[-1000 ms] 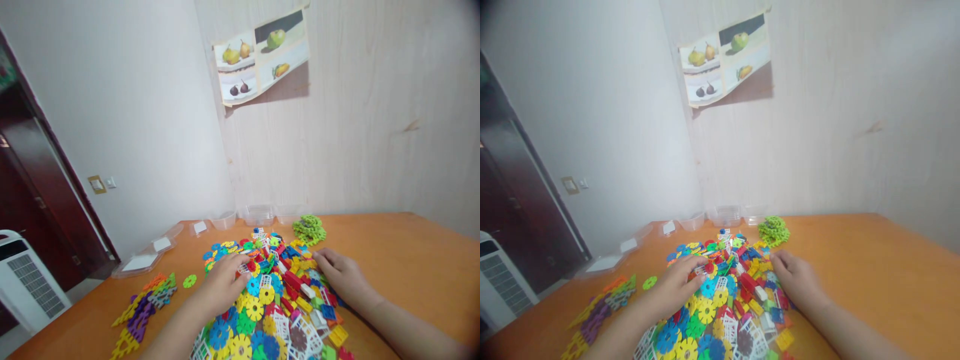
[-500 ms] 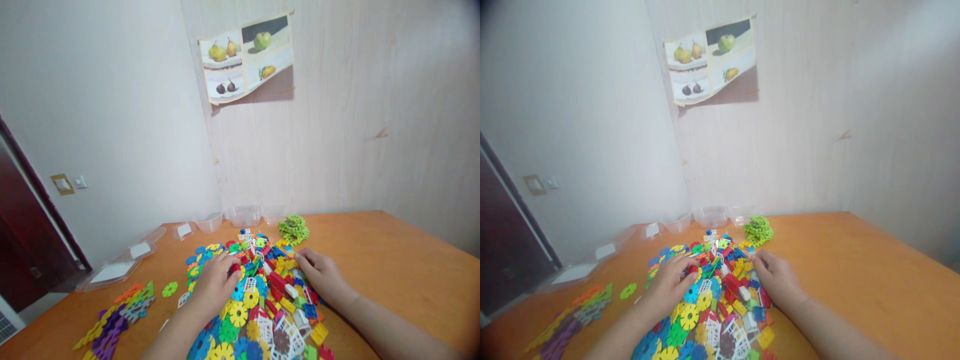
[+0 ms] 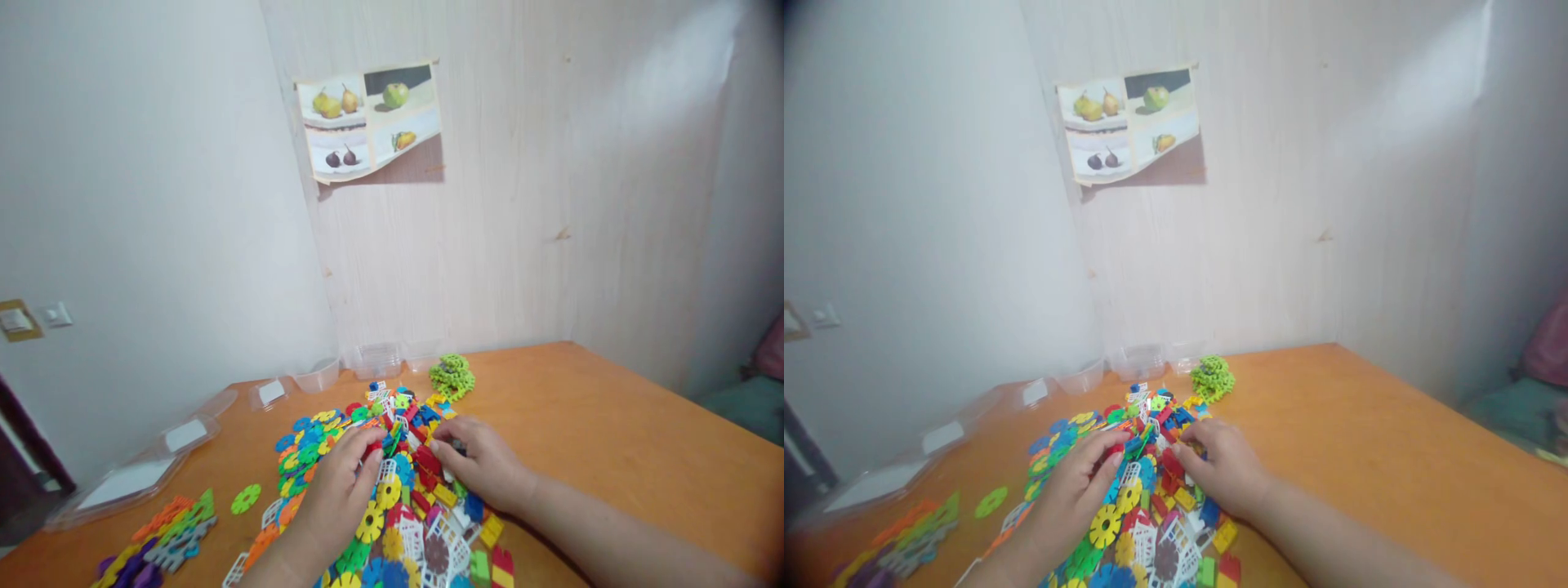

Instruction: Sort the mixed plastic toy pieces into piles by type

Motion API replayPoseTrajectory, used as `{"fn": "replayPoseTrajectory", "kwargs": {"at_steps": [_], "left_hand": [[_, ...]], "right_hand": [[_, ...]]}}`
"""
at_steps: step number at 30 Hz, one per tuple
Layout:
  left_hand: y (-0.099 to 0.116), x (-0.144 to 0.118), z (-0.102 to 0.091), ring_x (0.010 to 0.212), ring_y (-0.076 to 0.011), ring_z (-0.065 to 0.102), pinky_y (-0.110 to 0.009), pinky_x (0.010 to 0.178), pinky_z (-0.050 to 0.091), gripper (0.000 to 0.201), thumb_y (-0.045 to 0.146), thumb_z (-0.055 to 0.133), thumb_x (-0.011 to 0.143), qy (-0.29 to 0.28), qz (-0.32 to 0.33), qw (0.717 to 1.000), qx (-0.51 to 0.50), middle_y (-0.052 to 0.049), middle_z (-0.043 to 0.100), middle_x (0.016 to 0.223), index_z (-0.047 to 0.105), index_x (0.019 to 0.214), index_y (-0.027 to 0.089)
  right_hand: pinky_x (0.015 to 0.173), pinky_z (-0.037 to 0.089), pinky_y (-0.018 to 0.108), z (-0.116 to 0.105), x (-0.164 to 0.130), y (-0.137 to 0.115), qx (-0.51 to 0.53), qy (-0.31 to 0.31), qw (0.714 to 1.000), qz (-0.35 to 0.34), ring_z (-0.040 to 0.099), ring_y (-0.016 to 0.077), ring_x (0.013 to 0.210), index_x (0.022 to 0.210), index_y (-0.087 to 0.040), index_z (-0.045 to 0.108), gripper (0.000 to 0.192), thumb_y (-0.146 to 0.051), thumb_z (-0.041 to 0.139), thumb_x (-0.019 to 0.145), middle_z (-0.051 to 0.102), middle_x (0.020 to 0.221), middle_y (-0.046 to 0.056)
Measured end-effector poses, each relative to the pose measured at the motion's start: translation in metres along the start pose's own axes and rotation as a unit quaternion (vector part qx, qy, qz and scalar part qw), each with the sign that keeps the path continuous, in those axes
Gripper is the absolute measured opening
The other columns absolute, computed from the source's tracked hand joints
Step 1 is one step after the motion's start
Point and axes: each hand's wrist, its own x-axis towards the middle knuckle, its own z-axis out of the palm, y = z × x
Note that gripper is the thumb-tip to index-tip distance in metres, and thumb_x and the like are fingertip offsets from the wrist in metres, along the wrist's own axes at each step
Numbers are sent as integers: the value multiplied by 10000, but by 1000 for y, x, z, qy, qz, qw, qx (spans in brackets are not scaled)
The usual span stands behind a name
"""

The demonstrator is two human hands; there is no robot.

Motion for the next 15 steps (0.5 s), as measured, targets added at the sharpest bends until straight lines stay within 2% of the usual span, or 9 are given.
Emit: {"fn": "replayPoseTrajectory", "kwargs": {"at_steps": [3, 5, 9, 12, 15], "left_hand": [[5, -1, 0, 1108, -233, 586, -375, 968, 459, 266, 359, 444, 969, 7, 6, 1000, -24, -82, 648, 1145, 644, 1108, 253], [6, -2, 1, 1070, -224, 589, -356, 938, 463, 230, 346, 458, 960, 10, -3, 999, -41, -66, 649, 1101, 649, 1048, 253], [7, -3, 4, 959, -207, 604, -323, 861, 477, 187, 323, 474, 933, -3, -33, 996, -88, -40, 651, 1000, 643, 954, 245], [7, -2, 4, 881, -203, 609, -319, 812, 483, 179, 317, 474, 913, -16, -66, 991, -115, -35, 645, 924, 632, 926, 232], [9, -3, 3, 844, -198, 600, -307, 781, 478, 169, 325, 491, 898, -27, -87, 987, -131, -29, 638, 891, 627, 910, 224]], "right_hand": [[782, 420, 311, 0, -3, -13, -39, -28, 999, 6, 606, 214, 862, 914, -226, 719, 300, -501, 621, 842, 690, 883, 48], [783, 414, 315, 2, -4, -17, -67, -30, 997, 20, 603, 224, 885, 911, -222, 715, 262, -452, 678, 791, 686, 911, 53], [746, 405, 301, 8, -6, -17, -96, -24, 994, 42, 600, 217, 862, 811, -216, 696, 113, -318, 653, 787, 682, 877, 47], [779, 401, 312, 11, -7, -16, -99, -4, 995, 17, 591, 218, 882, 795, -219, 686, 85, -291, 640, 800, 682, 871, 41], [819, 394, 341, 12, -10, -18, -90, 25, 995, -20, 577, 228, 912, 881, -231, 690, 114, -318, 637, 830, 682, 892, 40]]}}
